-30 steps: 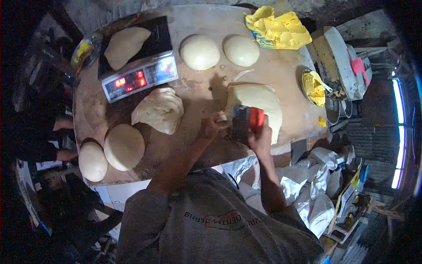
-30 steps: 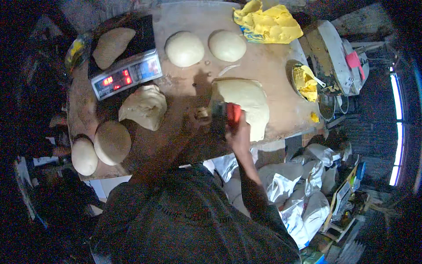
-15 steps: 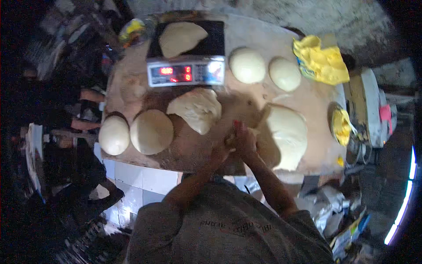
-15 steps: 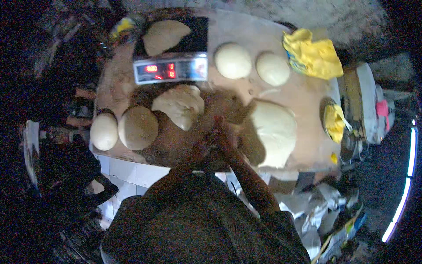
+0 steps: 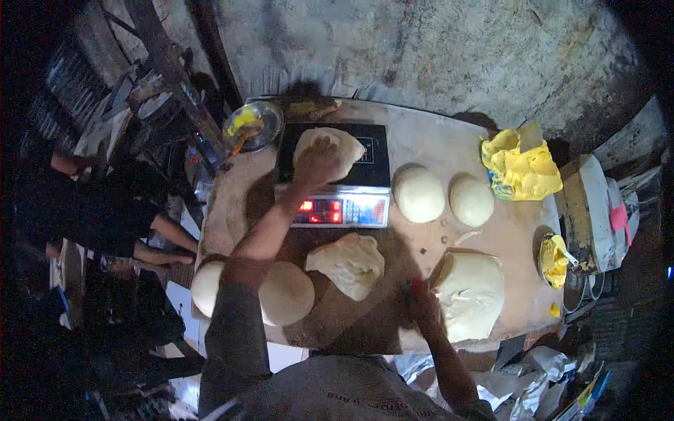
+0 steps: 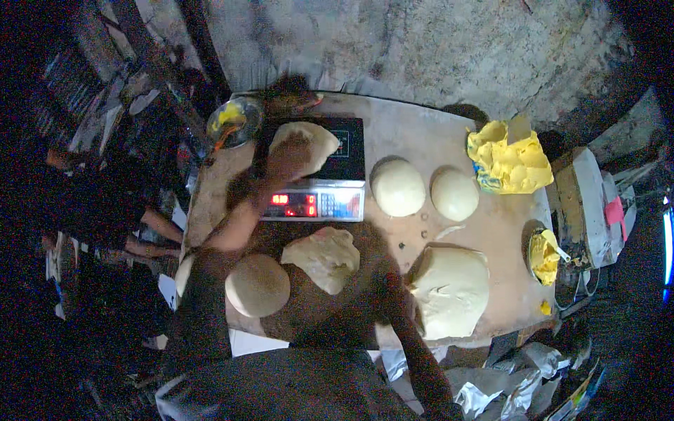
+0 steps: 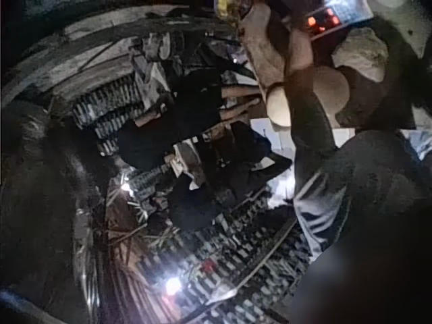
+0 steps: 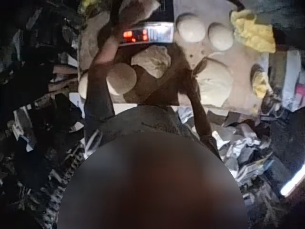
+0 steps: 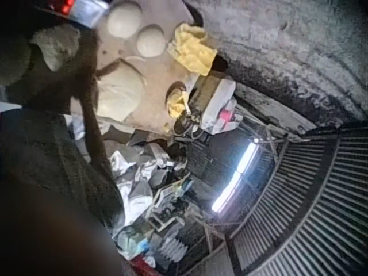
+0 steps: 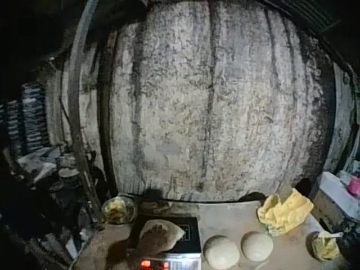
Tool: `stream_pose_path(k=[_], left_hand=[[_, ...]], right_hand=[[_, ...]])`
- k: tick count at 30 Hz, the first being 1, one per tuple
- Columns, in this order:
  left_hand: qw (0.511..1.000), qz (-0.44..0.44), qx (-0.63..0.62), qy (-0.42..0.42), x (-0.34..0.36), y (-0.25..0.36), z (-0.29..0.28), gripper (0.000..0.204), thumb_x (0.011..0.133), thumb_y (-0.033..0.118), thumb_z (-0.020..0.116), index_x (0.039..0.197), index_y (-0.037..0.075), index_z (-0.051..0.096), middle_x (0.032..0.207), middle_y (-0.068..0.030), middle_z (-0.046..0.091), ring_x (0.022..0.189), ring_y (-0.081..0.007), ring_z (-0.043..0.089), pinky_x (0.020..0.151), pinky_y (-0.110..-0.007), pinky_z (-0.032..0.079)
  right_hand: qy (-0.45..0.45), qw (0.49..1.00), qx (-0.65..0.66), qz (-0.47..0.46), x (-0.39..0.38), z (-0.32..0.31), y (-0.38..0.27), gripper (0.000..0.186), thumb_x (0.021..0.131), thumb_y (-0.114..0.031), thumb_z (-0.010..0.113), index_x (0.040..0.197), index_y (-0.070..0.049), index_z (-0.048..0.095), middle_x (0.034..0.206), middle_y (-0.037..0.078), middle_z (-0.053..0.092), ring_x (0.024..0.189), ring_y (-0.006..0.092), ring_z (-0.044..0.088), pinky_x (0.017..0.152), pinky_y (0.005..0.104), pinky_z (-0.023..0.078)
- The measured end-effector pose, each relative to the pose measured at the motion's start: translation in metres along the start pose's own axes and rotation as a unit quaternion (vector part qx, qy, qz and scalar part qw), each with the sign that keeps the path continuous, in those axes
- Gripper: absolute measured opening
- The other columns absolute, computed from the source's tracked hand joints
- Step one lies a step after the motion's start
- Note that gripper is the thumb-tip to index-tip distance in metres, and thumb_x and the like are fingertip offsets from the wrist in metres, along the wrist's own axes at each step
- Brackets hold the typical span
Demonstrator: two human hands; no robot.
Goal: Cutting and weighing portions of bread dough on a digital scale and shaping them into rounds.
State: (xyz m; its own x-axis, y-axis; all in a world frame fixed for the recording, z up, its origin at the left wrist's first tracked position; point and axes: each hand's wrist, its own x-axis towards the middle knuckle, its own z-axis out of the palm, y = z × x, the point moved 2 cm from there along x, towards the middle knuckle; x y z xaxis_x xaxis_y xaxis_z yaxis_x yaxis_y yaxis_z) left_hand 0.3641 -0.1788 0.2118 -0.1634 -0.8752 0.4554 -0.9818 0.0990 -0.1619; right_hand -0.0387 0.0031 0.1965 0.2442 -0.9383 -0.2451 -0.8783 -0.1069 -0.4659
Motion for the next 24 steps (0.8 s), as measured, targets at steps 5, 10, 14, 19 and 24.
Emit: stream_pose_path(k=[5,10,14,19,24], left_hand=[[0.96,0.103,-0.256,0.056,0.055,-0.007,0.005,0.029,0.083,0.03,0.048,0.097,0.007,0.058,0.099,-0.016,0.058,0.093,-0.0349,0.055,0.08,-0.042,0.043],[0.806,-0.321,-0.337,0.366,0.013,0.002,-0.031,0.031,0.086,0.028,0.047,0.099,0.002,0.055,0.096,-0.0223,0.056,0.092,-0.0383,0.052,0.079,-0.046,0.041],[0.935,-0.263,-0.113,0.21,-0.041,0.091,-0.015,0.042,0.086,0.032,0.045,0.11,-0.001,0.049,0.106,-0.025,0.052,0.1,-0.0399,0.049,0.078,-0.047,0.042],[0.778,-0.469,-0.416,-0.046,-0.034,-0.059,0.061,0.051,0.081,0.045,0.046,0.11,0.003,0.051,0.1,-0.024,0.056,0.088,-0.0364,0.058,0.071,-0.042,0.048],[0.751,-0.353,-0.491,0.265,0.008,0.236,-0.045,0.031,0.079,0.033,0.058,0.09,0.004,0.055,0.083,-0.0162,0.057,0.071,-0.0323,0.057,0.063,-0.041,0.044]], right_hand=[[0.042,0.998,-0.004,0.046,0.007,0.018,0.043,0.024,0.08,-0.017,0.048,0.097,-0.005,0.036,0.068,0.027,0.055,0.07,0.0461,0.054,0.058,0.0532,0.041],[0.132,0.98,0.149,0.005,0.036,-0.01,0.083,0.033,0.073,-0.01,0.05,0.104,-0.001,0.044,0.067,0.021,0.056,0.063,0.0364,0.054,0.055,0.0421,0.042],[0.283,0.913,0.294,-0.009,0.022,-0.085,0.117,0.053,0.069,0.004,0.059,0.118,-0.001,0.039,0.091,0.008,0.057,0.081,0.0187,0.055,0.074,0.0306,0.045],[0.326,0.879,0.346,-0.031,-0.057,-0.107,0.161,0.05,0.073,0.004,0.056,0.119,-0.001,0.036,0.098,0.008,0.054,0.084,0.0178,0.054,0.077,0.0297,0.045],[0.389,0.731,0.55,0.112,-0.21,-0.108,0.249,0.054,0.072,0.013,0.051,0.119,-0.008,0.034,0.072,0.005,0.051,0.057,0.0137,0.05,0.048,0.026,0.043]])
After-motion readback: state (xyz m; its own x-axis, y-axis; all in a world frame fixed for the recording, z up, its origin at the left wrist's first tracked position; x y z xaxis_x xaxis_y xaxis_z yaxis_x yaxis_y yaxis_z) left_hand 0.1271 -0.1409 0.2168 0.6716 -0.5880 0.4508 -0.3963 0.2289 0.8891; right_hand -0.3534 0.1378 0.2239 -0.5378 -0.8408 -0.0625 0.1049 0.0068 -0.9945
